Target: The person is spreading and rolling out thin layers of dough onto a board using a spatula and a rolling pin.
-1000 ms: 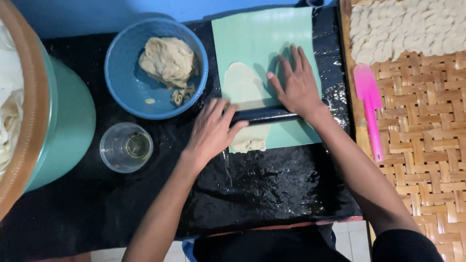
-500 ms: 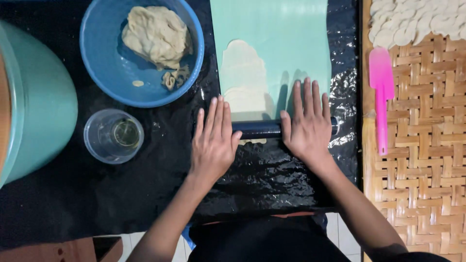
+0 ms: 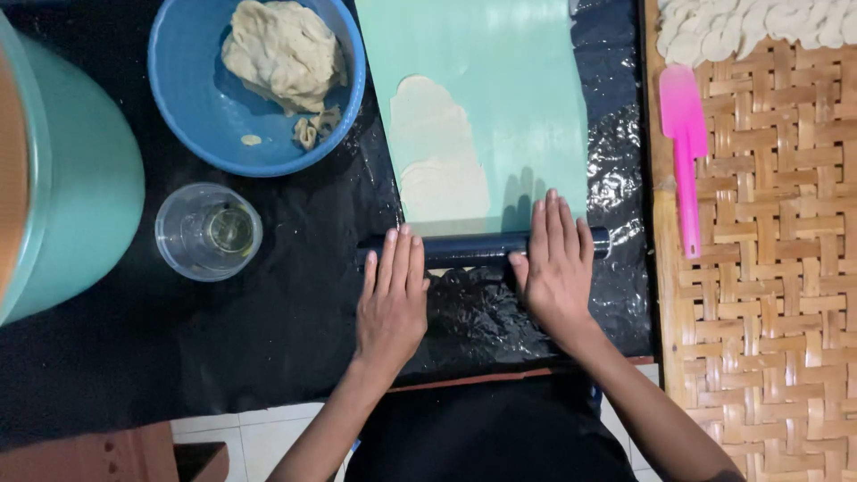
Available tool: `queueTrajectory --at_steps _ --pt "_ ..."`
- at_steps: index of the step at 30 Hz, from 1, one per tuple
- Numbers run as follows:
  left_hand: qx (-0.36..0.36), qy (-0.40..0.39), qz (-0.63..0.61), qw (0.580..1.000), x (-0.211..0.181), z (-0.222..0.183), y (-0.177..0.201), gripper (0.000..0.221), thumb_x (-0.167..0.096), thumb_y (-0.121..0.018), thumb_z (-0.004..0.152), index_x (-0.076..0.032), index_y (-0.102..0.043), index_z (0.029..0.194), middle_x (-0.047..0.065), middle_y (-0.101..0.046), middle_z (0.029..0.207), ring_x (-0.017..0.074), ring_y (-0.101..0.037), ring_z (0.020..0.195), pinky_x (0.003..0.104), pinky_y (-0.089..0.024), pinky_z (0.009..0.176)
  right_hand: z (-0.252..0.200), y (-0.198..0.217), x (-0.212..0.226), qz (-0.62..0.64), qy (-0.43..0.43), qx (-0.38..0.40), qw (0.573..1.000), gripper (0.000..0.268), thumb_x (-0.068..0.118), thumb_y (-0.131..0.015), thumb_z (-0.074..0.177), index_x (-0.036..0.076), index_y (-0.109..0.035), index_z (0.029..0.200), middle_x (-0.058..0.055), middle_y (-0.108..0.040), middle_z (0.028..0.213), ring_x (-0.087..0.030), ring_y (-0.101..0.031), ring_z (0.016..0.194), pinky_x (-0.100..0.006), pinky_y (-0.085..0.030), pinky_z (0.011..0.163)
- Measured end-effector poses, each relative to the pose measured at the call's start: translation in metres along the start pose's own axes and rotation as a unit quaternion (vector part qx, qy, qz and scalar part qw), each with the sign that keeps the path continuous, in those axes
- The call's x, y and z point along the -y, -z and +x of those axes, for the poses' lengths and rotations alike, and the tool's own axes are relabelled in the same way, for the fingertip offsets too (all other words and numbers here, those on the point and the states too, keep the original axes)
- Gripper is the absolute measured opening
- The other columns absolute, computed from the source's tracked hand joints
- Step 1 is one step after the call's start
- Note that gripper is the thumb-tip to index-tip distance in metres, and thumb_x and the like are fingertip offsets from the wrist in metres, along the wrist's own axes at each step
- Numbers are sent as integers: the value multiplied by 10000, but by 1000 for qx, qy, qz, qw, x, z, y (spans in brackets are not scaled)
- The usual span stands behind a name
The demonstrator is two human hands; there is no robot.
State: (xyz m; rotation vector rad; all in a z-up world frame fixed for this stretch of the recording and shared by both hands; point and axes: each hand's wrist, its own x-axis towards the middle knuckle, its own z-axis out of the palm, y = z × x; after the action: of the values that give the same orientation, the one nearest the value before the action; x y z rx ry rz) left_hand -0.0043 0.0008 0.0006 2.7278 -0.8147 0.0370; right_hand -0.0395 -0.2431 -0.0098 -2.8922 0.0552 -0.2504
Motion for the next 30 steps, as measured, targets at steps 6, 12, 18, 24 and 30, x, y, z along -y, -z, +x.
queueTrajectory --at_steps 6,12,18,24,30 --pt "-11 -8 10 1000 -8 -26 -1 603 -125 -564 974 44 -406 1531 208 -396 1614 342 -354 1518 506 -302 1222 -25 4 4 -17 -4 27 999 695 293 -574 996 -47 -350 1558 -234 -345 1635 -386 -337 1518 -574 -237 1227" --pt "-21 -8 -2 1000 -21 -49 9 635 -135 -595 930 53 -421 1511 209 -412 1596 348 -384 1493 524 -310 1205 -53 3 1 2 14 26 1000 604 202 -520 1028 -11 -349 1566 -223 -350 1637 -396 -314 1530 -574 -238 1241" --pt "-29 8 -70 997 -19 -56 23 604 -239 -699 940 54 -529 1440 210 -538 1392 353 -504 1291 551 -370 1137 -73 10 -1 28 36 25 999 592 164 -602 976 -16 -427 1512 -240 -406 1593 -439 -367 1486 -599 -295 1203" --pt "-75 7 -48 996 -16 -38 43 503 -223 -760 852 35 -600 1254 252 -589 1309 388 -542 1231 566 -395 1085 -75 37 13 108 31 -56 992 394 169 -709 910 18 -633 1265 -181 -585 1327 -396 -553 1285 -584 -369 1186" --pt "-56 -15 -130 990 -5 -52 13 368 -80 -771 826 -35 -509 1080 183 -627 1266 352 -608 1228 568 -423 1102 -36 68 31 177 1 16 984 296 160 -670 938 -21 -682 1172 -193 -671 1178 -385 -626 1056 -469 -492 924"
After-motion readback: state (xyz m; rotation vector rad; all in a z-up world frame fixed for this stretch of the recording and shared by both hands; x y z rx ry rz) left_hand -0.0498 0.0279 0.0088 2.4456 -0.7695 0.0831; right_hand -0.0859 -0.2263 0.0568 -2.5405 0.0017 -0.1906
